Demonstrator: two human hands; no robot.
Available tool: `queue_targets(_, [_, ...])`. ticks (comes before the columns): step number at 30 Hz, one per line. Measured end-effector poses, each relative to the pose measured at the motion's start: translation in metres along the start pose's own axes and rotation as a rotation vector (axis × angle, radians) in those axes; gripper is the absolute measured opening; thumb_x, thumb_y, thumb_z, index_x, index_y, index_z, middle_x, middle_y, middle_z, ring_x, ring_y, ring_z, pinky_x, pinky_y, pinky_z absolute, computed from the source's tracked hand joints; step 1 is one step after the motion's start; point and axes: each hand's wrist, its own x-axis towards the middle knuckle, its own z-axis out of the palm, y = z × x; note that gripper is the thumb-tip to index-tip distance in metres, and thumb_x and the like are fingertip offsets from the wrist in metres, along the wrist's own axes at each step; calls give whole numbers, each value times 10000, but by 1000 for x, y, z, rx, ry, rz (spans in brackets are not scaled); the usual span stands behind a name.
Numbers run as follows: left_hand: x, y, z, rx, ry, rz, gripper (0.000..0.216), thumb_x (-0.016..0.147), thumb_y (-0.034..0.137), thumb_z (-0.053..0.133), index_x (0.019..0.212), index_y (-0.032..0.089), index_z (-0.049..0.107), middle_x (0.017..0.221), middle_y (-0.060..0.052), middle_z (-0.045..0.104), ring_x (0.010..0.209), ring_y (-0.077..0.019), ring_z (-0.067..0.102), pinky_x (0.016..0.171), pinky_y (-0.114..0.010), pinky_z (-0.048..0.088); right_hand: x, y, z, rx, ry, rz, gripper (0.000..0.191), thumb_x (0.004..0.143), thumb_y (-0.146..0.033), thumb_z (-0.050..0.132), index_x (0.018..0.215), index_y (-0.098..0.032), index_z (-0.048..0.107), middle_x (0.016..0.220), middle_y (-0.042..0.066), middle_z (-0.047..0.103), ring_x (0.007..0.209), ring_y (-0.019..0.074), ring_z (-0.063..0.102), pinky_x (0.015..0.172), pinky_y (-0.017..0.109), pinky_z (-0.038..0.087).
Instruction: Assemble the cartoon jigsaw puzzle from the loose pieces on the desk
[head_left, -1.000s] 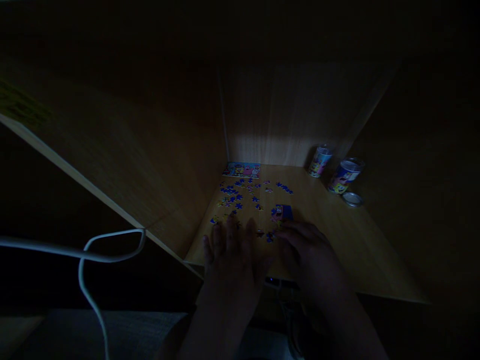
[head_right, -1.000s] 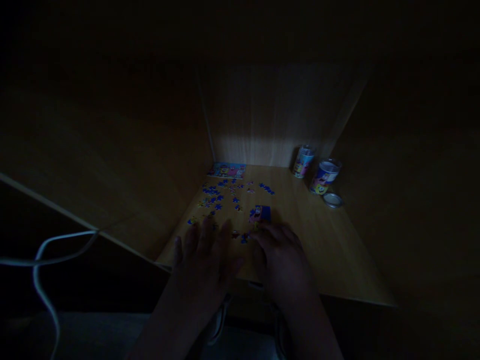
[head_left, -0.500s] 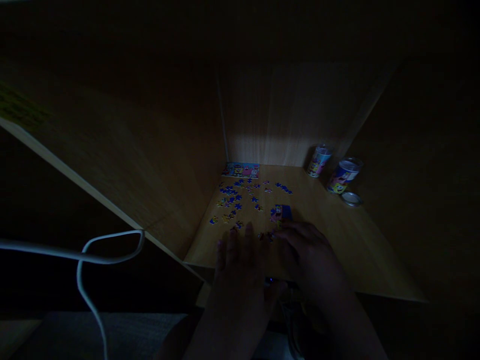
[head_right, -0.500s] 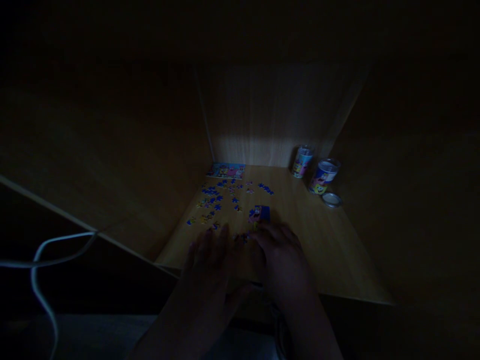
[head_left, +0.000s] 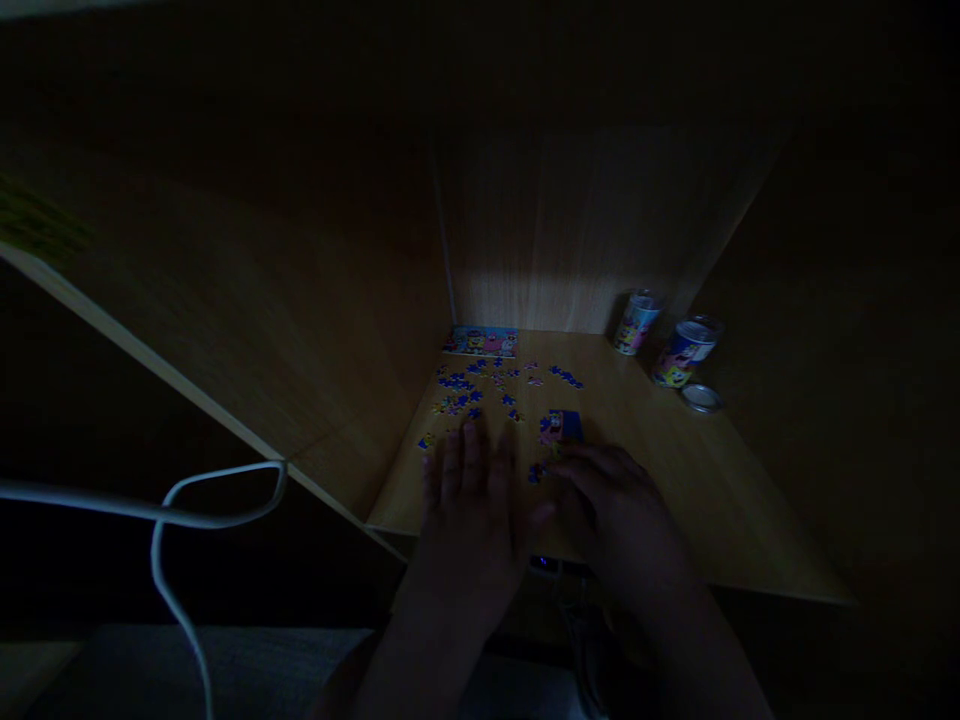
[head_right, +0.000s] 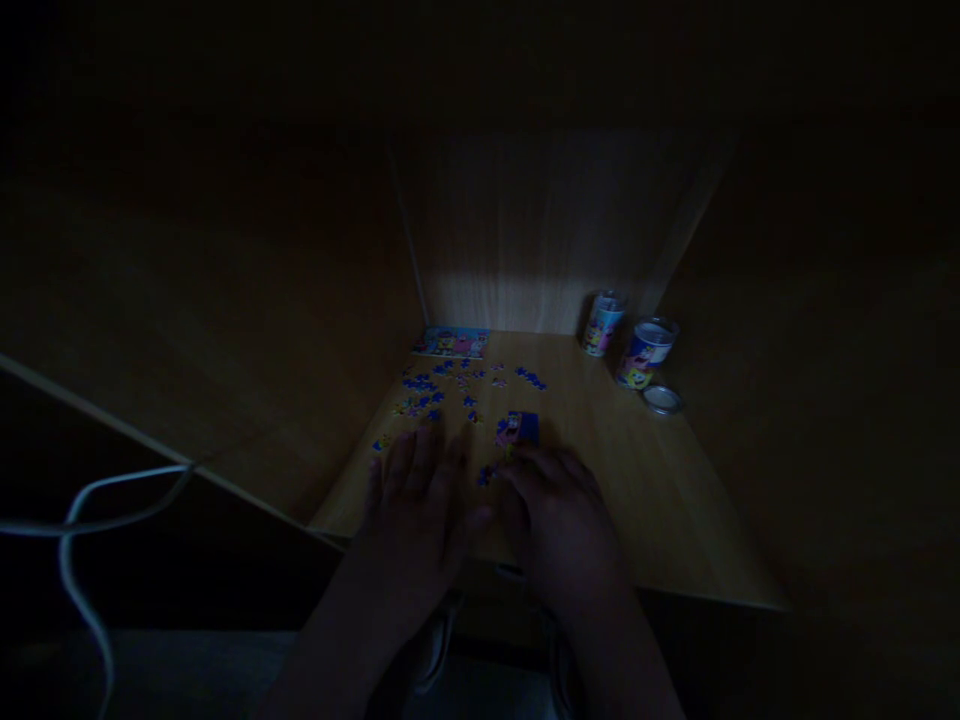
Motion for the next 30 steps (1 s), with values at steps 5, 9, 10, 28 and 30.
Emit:
queue_targets(5, [6,-16,6,38,4,-43,760,1128,635,348,1713,149,346,1744,-237,367,1639,-423,314,1305,-705,261,0,0,0,10,6,-2,332,973,-161,613,1235,-291,770,1340,64,758,1211,299,682,1084,555,571])
queue_targets(9, [8,-26,10,84,15,-83,770,1125,627,370,1696,111,375,1736,-275,353,1622,-444,343,1292,-710,274,-1,-2,-1,3,14,15,333,973,-163,614,1236,-287,775,1350,74,753,1233,305,677,1093,559,572])
queue_targets(10, [9,-27,11,93,18,-95,778,1122,631,377,1692,100,382,1735,-282,346,1621,-449,342,1293,-705,275,-1,-2,-1,1,13,20,335,975,-160,611,1240,-283,773,1359,78,750,1244,306,674,1099,556,570])
queue_targets(28, [41,-63,22,-24,97,-96,789,1119,641,375,1596,21,476,1691,-286,436,1618,-416,364,1294,-575,380,20,-25,12,-84,22,-67,342,1072,-268,567,1357,-213,749,1511,93,697,1496,325,546,1261,590,442])
queue_targets(30, [40,-65,26,-39,145,-107,802,1114,653,383,1573,3,487,1663,-304,469,1602,-414,397,1291,-556,395,23,-28,17,-87,-5,-54,372,1091,-316,550,1401,-209,726,1544,91,674,1528,334,515,1280,603,410])
